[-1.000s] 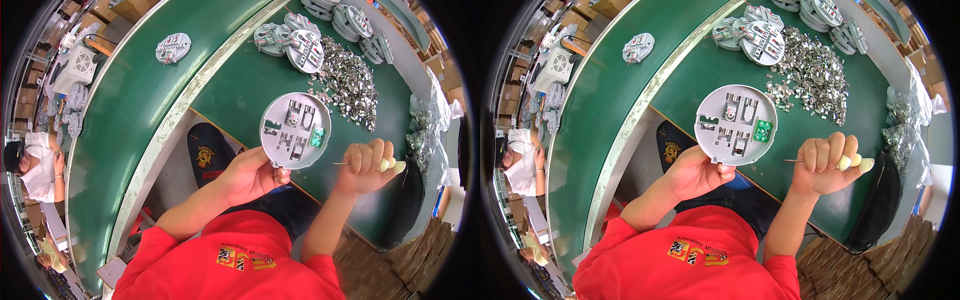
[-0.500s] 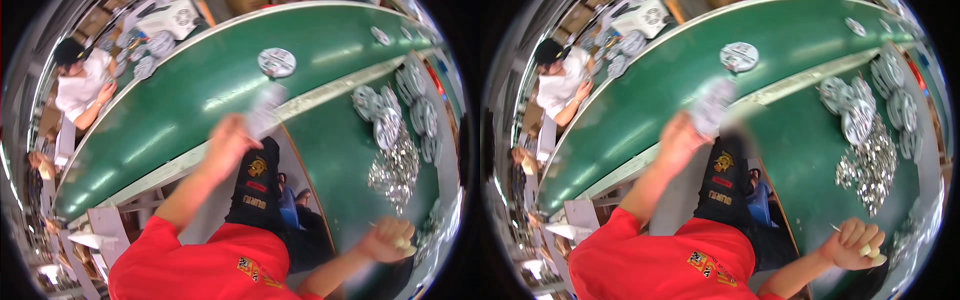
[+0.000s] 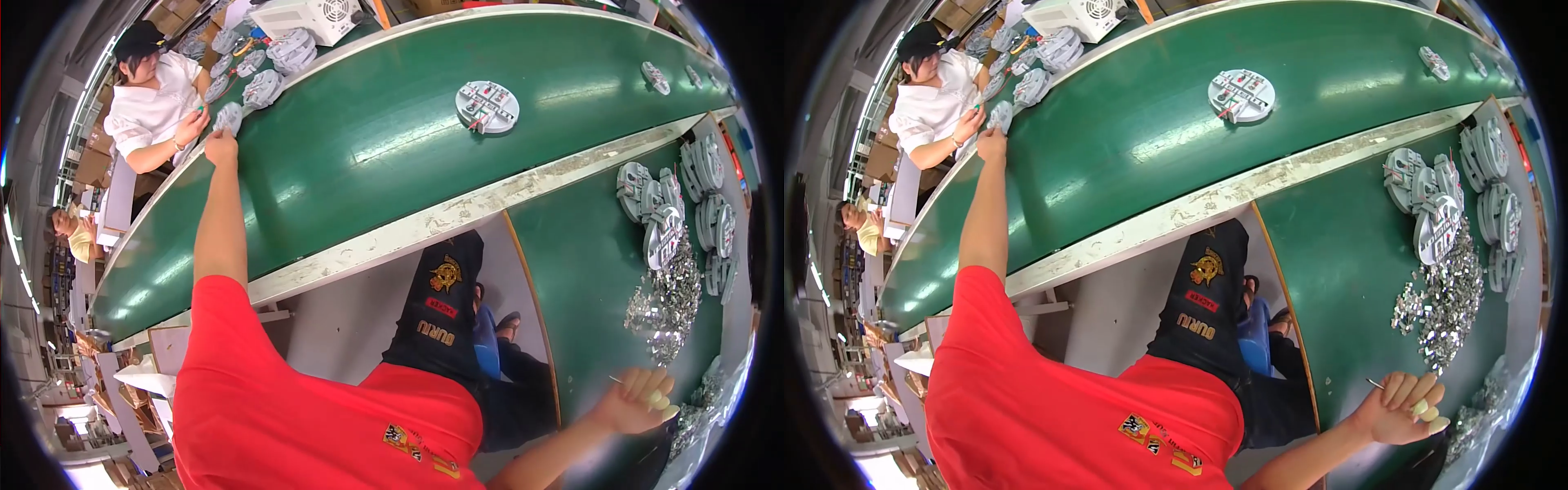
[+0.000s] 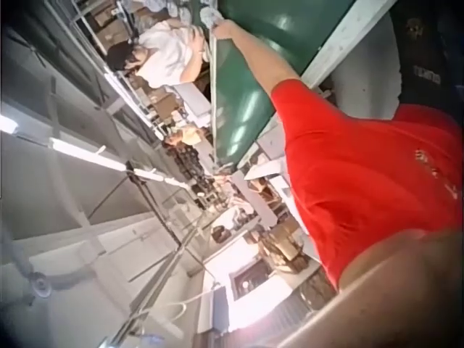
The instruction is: The recorder is manual assembling small components into circular plastic housings at a factory workstation.
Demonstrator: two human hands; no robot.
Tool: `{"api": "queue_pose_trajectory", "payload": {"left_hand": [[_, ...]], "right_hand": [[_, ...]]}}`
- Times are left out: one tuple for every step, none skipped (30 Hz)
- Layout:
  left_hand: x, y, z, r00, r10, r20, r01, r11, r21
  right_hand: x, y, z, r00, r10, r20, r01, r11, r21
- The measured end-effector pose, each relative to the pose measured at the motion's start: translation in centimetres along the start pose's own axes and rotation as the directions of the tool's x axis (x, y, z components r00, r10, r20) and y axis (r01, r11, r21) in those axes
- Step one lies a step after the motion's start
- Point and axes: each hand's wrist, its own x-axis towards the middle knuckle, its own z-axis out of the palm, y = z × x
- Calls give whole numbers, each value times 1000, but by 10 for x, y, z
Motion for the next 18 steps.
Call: {"api": "queue_pose_trajectory", "payload": {"left_hand": [[-6,11,5,1000,-9,15,10,999,-48],[-11,19,4,1000,-23,22,25,995,-92],[-17,26,3,999,-37,27,41,990,-135],[-25,31,-1,999,-39,32,43,990,-132],[-35,33,-6,997,-21,77,35,982,-186],[-44,33,-9,993,3,119,27,970,-242],[-54,34,-13,987,29,161,21,954,-300],[-63,32,-19,985,32,167,21,952,-305],[-69,27,-27,991,102,90,-69,947,-315],[-76,23,-34,986,167,7,-157,936,-314],[-104,49,-39,985,168,25,-151,932,-329],[-132,81,-40,944,323,63,-278,885,-373],[-163,127,-54,879,469,85,-397,819,-415],[-193,176,-65,821,534,201,-398,789,-469],[-223,218,-69,743,596,304,-395,758,-520],[-242,247,-59,693,642,329,-363,705,-610],[-260,279,-53,683,641,350,-361,714,-600],[-275,312,-47,666,646,372,-362,717,-596]], "right_hand": [[-1,-1,1,1000,2,-1,-2,1000,-9],[-1,-1,2,1000,3,-4,-4,1000,-21],[-2,-1,3,1000,8,-1,-8,1000,-28],[-3,0,4,1000,13,2,-13,1000,-29],[-4,2,6,1000,17,5,-17,999,-30],[-4,5,8,1000,15,4,-15,999,-34],[-4,7,11,999,40,7,-40,999,-28],[-3,9,14,998,63,10,-63,998,-23],[-3,10,17,996,84,13,-83,996,-18],[-2,15,17,997,80,13,-80,997,-18],[-2,17,17,995,103,9,-102,994,-27],[-2,19,17,992,125,4,-125,991,-38],[-3,18,18,988,152,0,-152,988,-39],[-4,16,18,989,145,-6,-145,988,-53],[-5,14,17,989,146,-6,-146,988,-52],[-6,14,18,989,148,-1,-148,988,-44],[-7,13,18,989,147,2,-147,988,-37],[-8,11,18,990,138,0,-138,990,-34]]}}
